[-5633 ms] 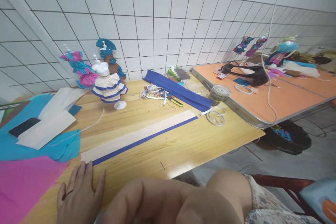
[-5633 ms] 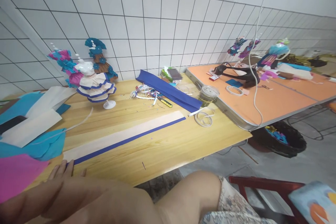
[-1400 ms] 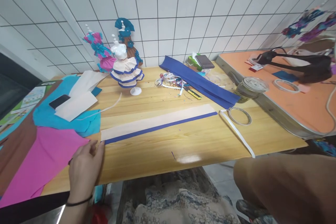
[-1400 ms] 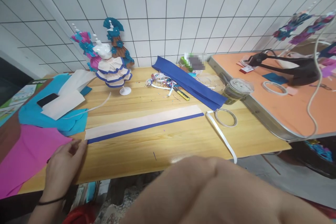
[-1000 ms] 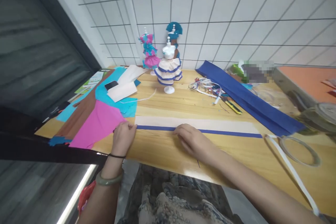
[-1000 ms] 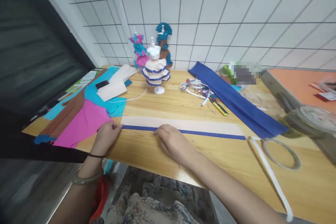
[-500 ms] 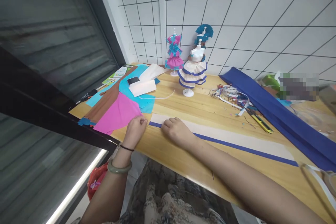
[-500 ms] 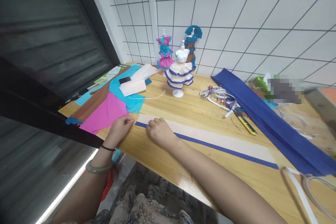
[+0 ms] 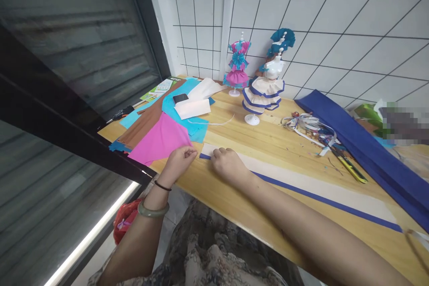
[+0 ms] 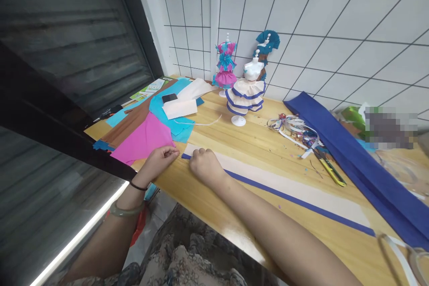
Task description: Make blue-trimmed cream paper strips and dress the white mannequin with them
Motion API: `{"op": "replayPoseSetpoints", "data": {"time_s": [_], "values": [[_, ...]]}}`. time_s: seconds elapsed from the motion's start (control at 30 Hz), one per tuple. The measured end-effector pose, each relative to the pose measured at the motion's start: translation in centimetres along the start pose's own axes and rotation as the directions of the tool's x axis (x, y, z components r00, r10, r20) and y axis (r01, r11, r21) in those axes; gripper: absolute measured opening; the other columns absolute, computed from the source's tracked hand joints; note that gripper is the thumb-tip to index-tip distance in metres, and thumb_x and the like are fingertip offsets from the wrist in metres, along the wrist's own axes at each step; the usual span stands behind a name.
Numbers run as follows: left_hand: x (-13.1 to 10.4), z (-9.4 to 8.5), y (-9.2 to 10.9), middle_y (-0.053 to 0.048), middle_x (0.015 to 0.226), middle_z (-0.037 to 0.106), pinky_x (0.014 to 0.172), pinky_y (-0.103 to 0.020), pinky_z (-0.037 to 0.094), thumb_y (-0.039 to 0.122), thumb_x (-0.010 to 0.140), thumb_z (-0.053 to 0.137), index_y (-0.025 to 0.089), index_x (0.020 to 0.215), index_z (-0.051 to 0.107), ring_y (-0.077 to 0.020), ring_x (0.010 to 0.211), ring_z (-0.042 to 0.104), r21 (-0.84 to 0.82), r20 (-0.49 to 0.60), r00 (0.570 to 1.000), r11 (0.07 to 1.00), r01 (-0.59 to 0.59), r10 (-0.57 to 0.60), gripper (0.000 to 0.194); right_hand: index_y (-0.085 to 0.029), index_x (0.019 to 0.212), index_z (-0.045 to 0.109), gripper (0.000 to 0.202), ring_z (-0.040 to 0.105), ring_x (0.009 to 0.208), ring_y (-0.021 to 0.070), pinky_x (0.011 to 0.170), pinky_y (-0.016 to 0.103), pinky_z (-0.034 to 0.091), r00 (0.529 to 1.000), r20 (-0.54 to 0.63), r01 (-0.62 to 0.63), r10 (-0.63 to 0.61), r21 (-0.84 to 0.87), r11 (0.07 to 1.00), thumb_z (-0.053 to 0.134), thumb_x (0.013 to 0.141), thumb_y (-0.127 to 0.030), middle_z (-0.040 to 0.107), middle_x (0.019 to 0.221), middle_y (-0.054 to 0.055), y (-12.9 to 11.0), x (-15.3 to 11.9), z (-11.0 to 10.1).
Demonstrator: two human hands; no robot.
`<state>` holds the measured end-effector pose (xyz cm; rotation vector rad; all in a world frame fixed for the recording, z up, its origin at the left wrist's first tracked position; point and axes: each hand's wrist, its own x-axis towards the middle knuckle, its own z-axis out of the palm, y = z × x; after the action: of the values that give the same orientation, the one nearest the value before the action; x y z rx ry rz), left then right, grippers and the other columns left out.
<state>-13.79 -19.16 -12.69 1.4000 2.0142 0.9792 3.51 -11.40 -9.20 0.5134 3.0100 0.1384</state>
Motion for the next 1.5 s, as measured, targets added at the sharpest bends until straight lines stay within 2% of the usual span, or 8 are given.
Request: {"op": "replayPoseSetpoints", "data": {"time_s": [0.5, 0.73, 0.83, 0.93, 1.03, 1.1, 1.3, 1.5], "values": [[0.0, 0.1, 1.6, -0.002, 0.074, 0.068, 0.065, -0.023, 0.042, 0.036, 0.078, 0.05, 0.017, 0.079, 0.068, -0.0149, 0.07, 0.059, 0.16, -0.036, 0.999, 0.987, -0.023, 0.029, 0.025, -0.015, 0.091, 0.066, 0.034, 0.059, 0.085, 0.0158, 0.076, 0.024, 0.039, 0.98, -0.091, -0.142, 0.177, 0.304, 0.942, 0.036, 0.094, -0.03, 0.065, 0.087, 0.01, 3.0, -1.5, -0.5], [0.5, 0.1, 2.0, -0.005, 0.083, 0.069, 0.071, -0.029, 0.042, 0.04, 0.078, 0.048, 0.02, 0.079, 0.066, -0.0216, 0.081, 0.062, 0.313, -0.038, 0.999, 0.95, 0.002, 0.01, 0.027, -0.016, 0.104, 0.064, 0.027, 0.057, 0.097, 0.0173, 0.084, 0.028, 0.043, 0.93, -0.153, -0.214, 0.333, 0.509, 0.833, 0.043, 0.091, -0.027, 0.065, 0.101, 0.01, 6.1, -9.8, 1.1], [0.9, 0.1, 2.0, -0.006, 0.09, 0.069, 0.07, -0.031, 0.044, 0.045, 0.079, 0.047, 0.022, 0.09, 0.065, -0.0237, 0.083, 0.063, 0.423, -0.009, 1.0, 0.906, 0.017, -0.014, 0.031, -0.016, 0.105, 0.063, 0.026, 0.058, 0.096, 0.0175, 0.085, 0.03, 0.044, 0.832, -0.149, -0.388, 0.534, 0.531, 0.753, 0.045, 0.089, -0.026, 0.066, 0.102, 0.009, 8.2, -16.3, 2.3], [1.3, 0.3, 2.6, -0.01, 0.092, 0.069, 0.067, -0.036, 0.045, 0.052, 0.081, 0.042, 0.02, 0.101, 0.061, -0.0295, 0.082, 0.062, 0.551, -0.006, 0.998, 0.833, 0.055, -0.062, 0.042, -0.016, 0.104, 0.064, 0.027, 0.06, 0.094, 0.0181, 0.085, 0.03, 0.045, 0.66, -0.142, -0.609, 0.738, 0.474, 0.635, 0.045, 0.088, -0.026, 0.066, 0.103, 0.01, 10.4, -24.1, 3.4], [1.2, 1.3, 4.0, -0.011, 0.096, 0.066, 0.069, -0.04, 0.045, 0.054, 0.083, 0.036, 0.02, 0.102, 0.058, -0.0315, 0.086, 0.06, 0.614, -0.03, 0.999, 0.789, -0.005, 0.03, 0.045, -0.014, 0.1, 0.065, 0.027, 0.061, 0.094, 0.0214, 0.085, 0.034, 0.046, 0.454, -0.165, -0.815, 0.875, 0.319, 0.483, 0.044, 0.086, -0.024, 0.066, 0.103, 0.012, 12.0, -31.6, 4.3], [1.2, 2.4, 5.3, -0.01, 0.095, 0.065, 0.073, -0.041, 0.045, 0.052, 0.084, 0.036, 0.019, 0.099, 0.058, -0.0309, 0.09, 0.058, 0.612, -0.033, 0.99, 0.786, -0.087, 0.135, 0.042, -0.013, 0.098, 0.066, 0.029, 0.061, 0.092, 0.0226, 0.084, 0.035, 0.046, 0.391, -0.159, -0.878, 0.906, 0.232, 0.42, 0.042, 0.085, -0.021, 0.067, 0.101, 0.012, 12.6, -35.4, 4.9], [1.6, 7.5, 9.3, -0.01, 0.089, 0.063, 0.081, -0.037, 0.044, 0.043, 0.083, 0.042, 0.016, 0.091, 0.059, -0.026, 0.09, 0.058, 0.477, 0.109, 0.895, 0.767, -0.429, 0.432, 0.032, -0.012, 0.105, 0.065, 0.036, 0.06, 0.095, 0.0208, 0.088, 0.034, 0.045, 0.52, -0.155, -0.83, 0.84, 0.144, 0.539, 0.037, 0.083, -0.014, 0.067, 0.103, 0.012, 13.6, -39.8, 6.8], [0.5, 12.4, 11.7, -0.01, 0.091, 0.065, 0.084, -0.038, 0.043, 0.034, 0.088, 0.043, 0.015, 0.09, 0.06, -0.0244, 0.09, 0.057, 0.315, 0.308, 0.646, 0.566, -0.762, 0.699, 0.026, -0.01, 0.112, 0.061, 0.037, 0.059, 0.097, 0.0211, 0.086, 0.033, 0.045, 0.532, -0.171, -0.828, 0.829, 0.099, 0.552, 0.038, 0.083, -0.016, 0.063, 0.108, 0.016, 13.4, -40.9, 6.2]]}}
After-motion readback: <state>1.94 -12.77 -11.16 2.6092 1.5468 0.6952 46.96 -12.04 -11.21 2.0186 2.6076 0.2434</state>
